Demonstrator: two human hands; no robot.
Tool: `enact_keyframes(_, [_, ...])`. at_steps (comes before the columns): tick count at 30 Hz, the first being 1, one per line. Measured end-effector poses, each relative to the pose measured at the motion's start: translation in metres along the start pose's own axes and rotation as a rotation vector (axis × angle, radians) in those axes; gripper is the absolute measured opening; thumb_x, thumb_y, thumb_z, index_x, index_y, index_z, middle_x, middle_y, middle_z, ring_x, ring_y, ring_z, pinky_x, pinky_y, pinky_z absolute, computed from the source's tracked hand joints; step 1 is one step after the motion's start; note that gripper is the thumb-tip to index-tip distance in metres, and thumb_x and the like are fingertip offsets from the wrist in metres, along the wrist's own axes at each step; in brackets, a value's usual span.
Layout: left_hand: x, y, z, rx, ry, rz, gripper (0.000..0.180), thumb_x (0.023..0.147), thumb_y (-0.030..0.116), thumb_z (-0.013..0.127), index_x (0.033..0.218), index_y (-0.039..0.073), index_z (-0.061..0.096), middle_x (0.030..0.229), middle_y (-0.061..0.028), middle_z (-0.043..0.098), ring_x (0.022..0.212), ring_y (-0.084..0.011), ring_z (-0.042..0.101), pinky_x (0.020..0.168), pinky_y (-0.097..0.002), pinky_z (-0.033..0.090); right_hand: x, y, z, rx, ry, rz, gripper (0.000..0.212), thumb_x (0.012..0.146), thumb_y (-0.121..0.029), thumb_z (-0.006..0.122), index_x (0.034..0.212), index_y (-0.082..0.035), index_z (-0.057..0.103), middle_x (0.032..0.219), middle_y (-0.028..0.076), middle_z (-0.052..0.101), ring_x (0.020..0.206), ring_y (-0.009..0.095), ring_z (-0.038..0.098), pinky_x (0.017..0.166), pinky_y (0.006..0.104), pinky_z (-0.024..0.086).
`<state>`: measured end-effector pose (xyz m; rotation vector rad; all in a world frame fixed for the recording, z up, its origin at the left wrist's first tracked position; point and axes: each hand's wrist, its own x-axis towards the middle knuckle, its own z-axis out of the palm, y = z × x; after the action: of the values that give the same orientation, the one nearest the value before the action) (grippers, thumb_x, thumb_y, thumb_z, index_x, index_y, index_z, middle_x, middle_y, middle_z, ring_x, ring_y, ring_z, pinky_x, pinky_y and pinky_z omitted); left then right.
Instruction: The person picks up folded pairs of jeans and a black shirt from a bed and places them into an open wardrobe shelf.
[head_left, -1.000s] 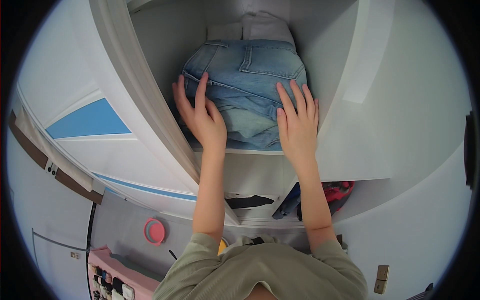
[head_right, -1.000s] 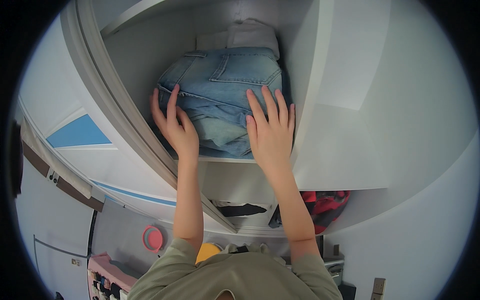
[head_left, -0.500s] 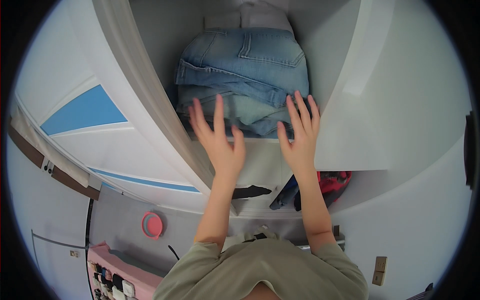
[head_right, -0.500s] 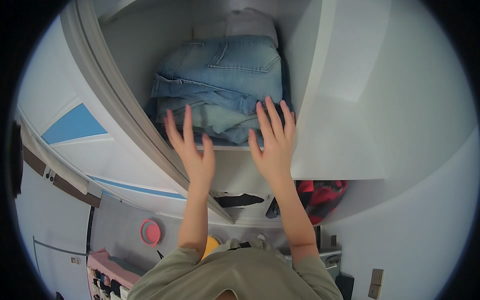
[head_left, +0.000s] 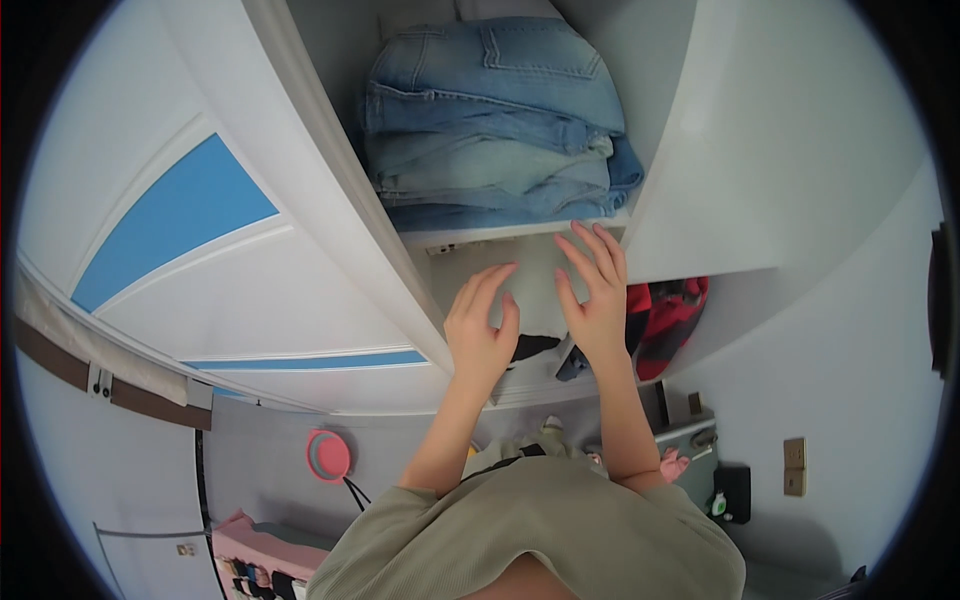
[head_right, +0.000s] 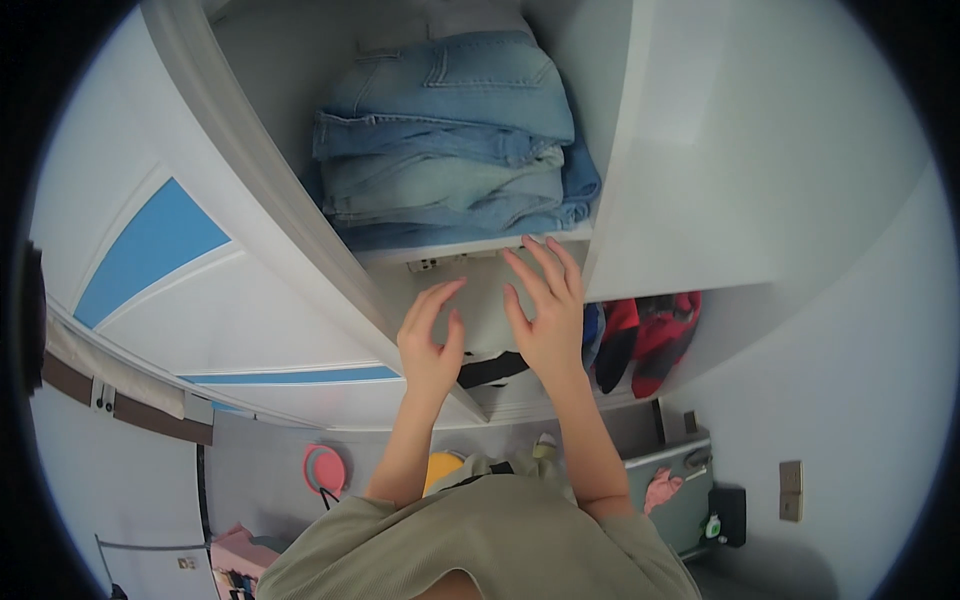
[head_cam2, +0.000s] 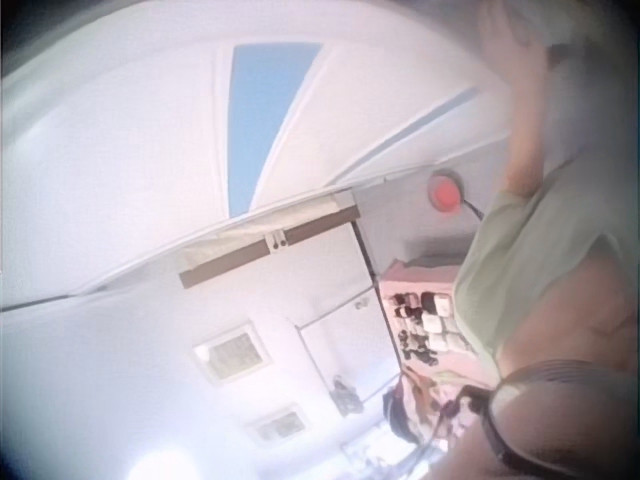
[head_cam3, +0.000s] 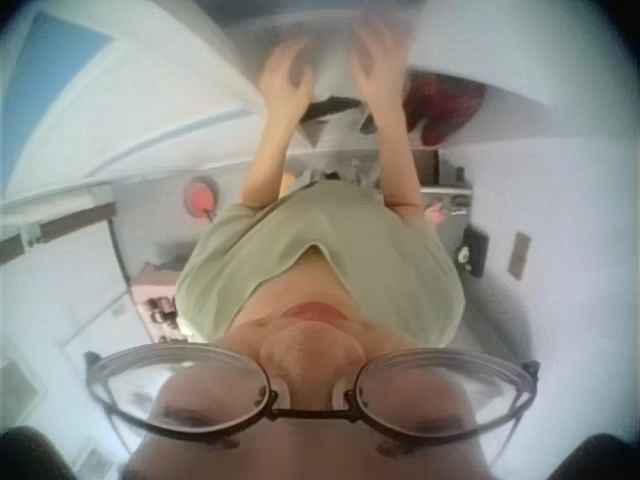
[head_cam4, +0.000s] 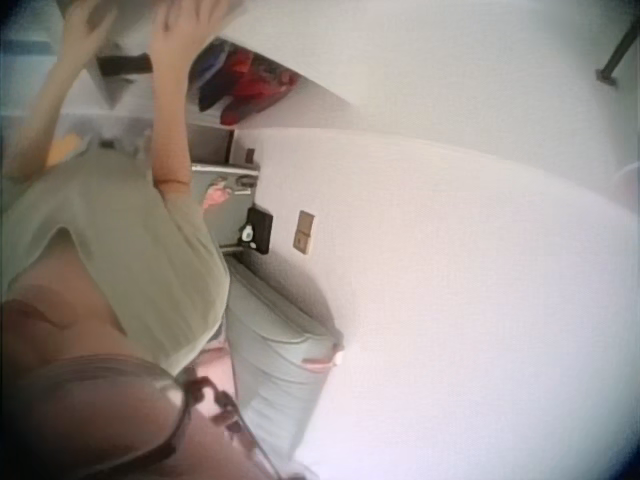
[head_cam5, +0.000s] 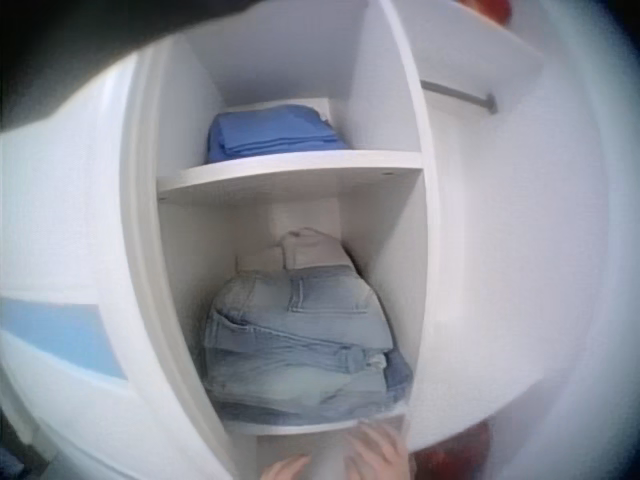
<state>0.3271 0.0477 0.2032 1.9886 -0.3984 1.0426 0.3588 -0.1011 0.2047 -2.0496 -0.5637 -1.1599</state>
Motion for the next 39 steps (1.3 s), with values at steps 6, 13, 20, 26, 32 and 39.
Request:
enact_keyframes(6, [-0.028,-0.006,-0.005,-0.125,-0.179,-0.04,0.023,0.079,-0.003,0.052,0.097,0.005,0.063,0.093,-0.0106,0.063,0.083,-0.0217,0.062,0.069,-0.0278,0.05,-0.039,-0.014,-0.011,-0.16,0.008,0.1,0.035,0.076,-0.011,0.061,0.111,-0.012,0.061,0.123,0.007,0.052,0.116,0.035,0.043,0.094,0.0425,0.037])
enact_keyframes(13, [-0.058,-0.007,-0.001,-0.274,-0.353,-0.096,0.02,0.077,0.003,0.056,0.095,0.009,0.063,0.087,-0.0072,0.063,0.074,-0.0242,0.062,0.066,-0.0299,0.048,-0.1,-0.035,-0.031,-0.258,-0.007,0.304,0.03,0.076,-0.01,0.062,0.105,-0.012,0.064,0.115,0.006,0.058,0.115,0.03,0.046,0.094,0.0409,0.037])
enact_keyframes(20, [-0.085,0.015,0.032,-0.414,-0.549,0.01,0.022,0.078,0.003,0.055,0.097,0.011,0.063,0.086,-0.0049,0.063,0.068,-0.0199,0.06,0.061,-0.0279,0.047,-0.159,-0.055,-0.077,-0.431,0.015,0.459,0.024,0.075,-0.012,0.063,0.099,-0.012,0.066,0.108,0.005,0.061,0.113,0.028,0.048,0.093,0.0403,0.039])
enact_keyframes(26, [-0.111,0.049,0.046,-0.525,-0.705,0.061,0.022,0.079,0.004,0.055,0.098,0.011,0.063,0.09,-0.0037,0.064,0.07,-0.0189,0.061,0.06,-0.0269,0.047,-0.209,-0.068,-0.106,-0.522,0.094,0.546,0.022,0.073,-0.01,0.064,0.095,-0.009,0.067,0.103,0.006,0.062,0.107,0.029,0.051,0.091,0.0405,0.04])
enact_keyframes(32, [-0.153,0.093,0.048,-0.645,-0.86,0.122,0.022,0.079,0.003,0.055,0.098,0.011,0.063,0.09,-0.0033,0.063,0.073,-0.0166,0.06,0.062,-0.0271,0.047,-0.258,-0.103,-0.14,-0.63,0.158,0.663,0.02,0.073,-0.011,0.063,0.093,-0.009,0.067,0.102,0.006,0.062,0.107,0.028,0.052,0.091,0.041,0.04])
enact_keyframes(39, [-0.227,0.151,0.015,-0.753,-1.08,0.174,0.022,0.08,0.004,0.054,0.099,0.01,0.063,0.091,-0.0039,0.064,0.074,-0.0164,0.061,0.065,-0.0274,0.049,-0.324,-0.17,-0.181,-0.756,0.271,0.836,0.02,0.074,-0.012,0.062,0.093,-0.01,0.067,0.102,0.005,0.063,0.107,0.027,0.052,0.091,0.0403,0.039])
